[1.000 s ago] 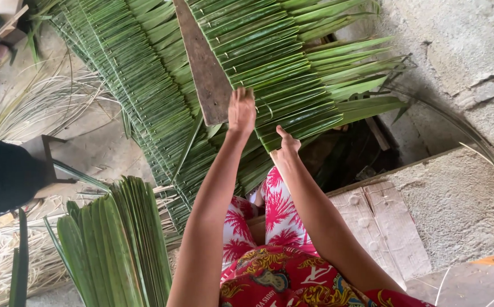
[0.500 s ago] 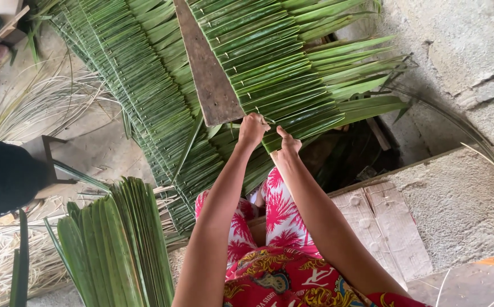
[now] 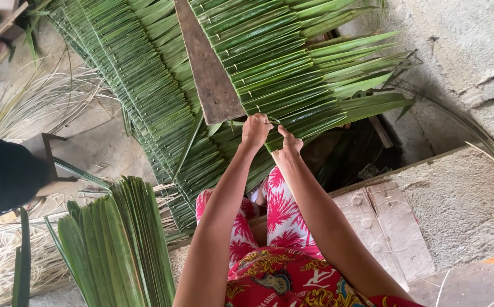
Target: Weaving and securing palm leaves onto a wooden frame to create thatched panels
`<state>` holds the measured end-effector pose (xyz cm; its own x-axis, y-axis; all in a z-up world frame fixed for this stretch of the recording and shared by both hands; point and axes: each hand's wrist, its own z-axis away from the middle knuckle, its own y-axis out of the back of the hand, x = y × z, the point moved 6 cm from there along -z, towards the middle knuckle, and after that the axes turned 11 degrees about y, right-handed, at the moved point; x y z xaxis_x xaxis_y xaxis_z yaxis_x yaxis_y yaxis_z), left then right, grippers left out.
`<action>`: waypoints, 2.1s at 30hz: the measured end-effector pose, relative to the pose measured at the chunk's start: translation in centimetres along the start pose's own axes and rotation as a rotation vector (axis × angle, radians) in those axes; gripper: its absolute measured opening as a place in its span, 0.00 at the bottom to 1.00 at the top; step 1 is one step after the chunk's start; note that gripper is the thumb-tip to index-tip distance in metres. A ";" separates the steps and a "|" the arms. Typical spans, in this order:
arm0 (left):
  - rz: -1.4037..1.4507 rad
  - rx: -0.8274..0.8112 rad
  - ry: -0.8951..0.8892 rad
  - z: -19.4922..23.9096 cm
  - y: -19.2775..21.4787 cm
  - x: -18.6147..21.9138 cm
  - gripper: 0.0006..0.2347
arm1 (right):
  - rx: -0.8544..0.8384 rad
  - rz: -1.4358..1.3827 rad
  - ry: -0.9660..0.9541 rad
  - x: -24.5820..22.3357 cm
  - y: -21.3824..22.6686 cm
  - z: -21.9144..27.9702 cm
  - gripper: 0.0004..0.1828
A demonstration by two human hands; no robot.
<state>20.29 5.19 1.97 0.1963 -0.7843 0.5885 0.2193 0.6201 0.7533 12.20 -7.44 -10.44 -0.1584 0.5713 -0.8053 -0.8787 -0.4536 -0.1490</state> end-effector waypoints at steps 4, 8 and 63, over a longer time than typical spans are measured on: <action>0.124 -0.014 0.028 -0.7 0.1 -1.0 0.05 | 0.020 -0.002 0.012 0.9 -0.1 -1.2 0.36; 0.035 -0.013 0.017 -1.0 -0.6 -0.8 0.05 | 0.014 0.000 0.013 0.3 -0.1 -0.4 0.33; 1.228 -0.492 0.141 15.1 11.0 -3.7 0.22 | -0.163 0.078 -0.076 2.5 -3.6 -3.2 0.35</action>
<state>7.51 14.66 12.52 0.6041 0.2756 0.7478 0.1448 0.8847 -0.4430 16.45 -6.56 -13.76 -0.2621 0.5773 -0.7733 -0.7791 -0.5995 -0.1834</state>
